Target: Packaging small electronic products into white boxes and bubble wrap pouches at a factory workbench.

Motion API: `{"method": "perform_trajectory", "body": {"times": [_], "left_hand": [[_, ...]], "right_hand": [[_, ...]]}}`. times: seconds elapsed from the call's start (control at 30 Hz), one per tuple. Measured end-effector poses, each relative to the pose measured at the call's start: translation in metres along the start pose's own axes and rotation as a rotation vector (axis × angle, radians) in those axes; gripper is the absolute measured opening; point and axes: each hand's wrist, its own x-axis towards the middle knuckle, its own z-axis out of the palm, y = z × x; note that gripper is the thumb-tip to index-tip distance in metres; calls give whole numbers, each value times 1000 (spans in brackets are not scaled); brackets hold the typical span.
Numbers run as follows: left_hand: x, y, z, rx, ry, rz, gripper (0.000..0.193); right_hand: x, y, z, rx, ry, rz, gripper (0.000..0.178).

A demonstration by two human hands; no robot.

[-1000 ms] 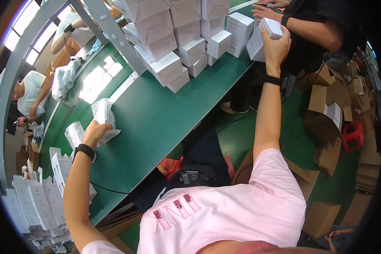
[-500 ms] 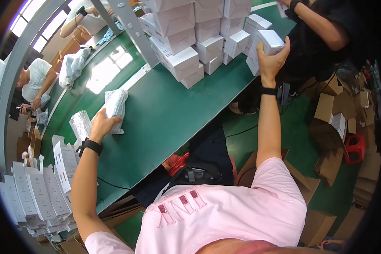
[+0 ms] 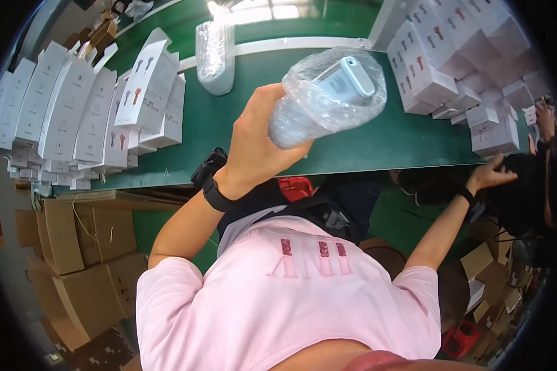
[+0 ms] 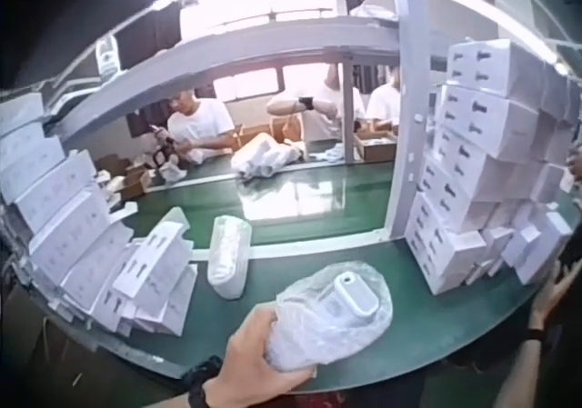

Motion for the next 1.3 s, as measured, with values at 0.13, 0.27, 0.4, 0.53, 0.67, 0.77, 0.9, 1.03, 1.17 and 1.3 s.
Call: {"method": "perform_trajectory", "body": {"times": [0.13, 0.27, 0.4, 0.53, 0.67, 0.77, 0.9, 1.03, 1.17, 1.3], "left_hand": [[-10, -2, -8, 71, 20, -7, 62], [-17, -3, -19, 124, 85, 48, 65], [-27, -9, -34, 224, 178, 91, 67], [-36, -7, -52, -74, 109, -199, 64], [-41, -3, -65, -767, -118, -532, 61], [-42, -3, -64, -884, -125, -590, 62], [-47, -11, -63, -891, -134, -613, 65], [-50, -12, -71, -596, -81, -525, 67], [-42, -21, -72, -211, 33, -303, 63], [-44, -16, -65, -246, 104, -251, 65]], "right_hand": [[-19, -250, -20, 492, 4, -233, 59], [-44, -407, -35, 727, -600, -840, 46], [-70, -436, -11, 780, -630, -969, 42], [-87, -451, -11, 788, -780, -941, 35], [-96, -464, 4, 847, -762, -960, 33], [-99, -485, 3, 973, -750, -813, 31], [-100, -489, 6, 919, -881, -825, 24], [-97, -494, 11, 1097, -1118, -368, 15], [-120, -448, 57, 1366, -1278, 775, 22], [-161, -458, 44, 1640, -1336, 840, 96]]}}
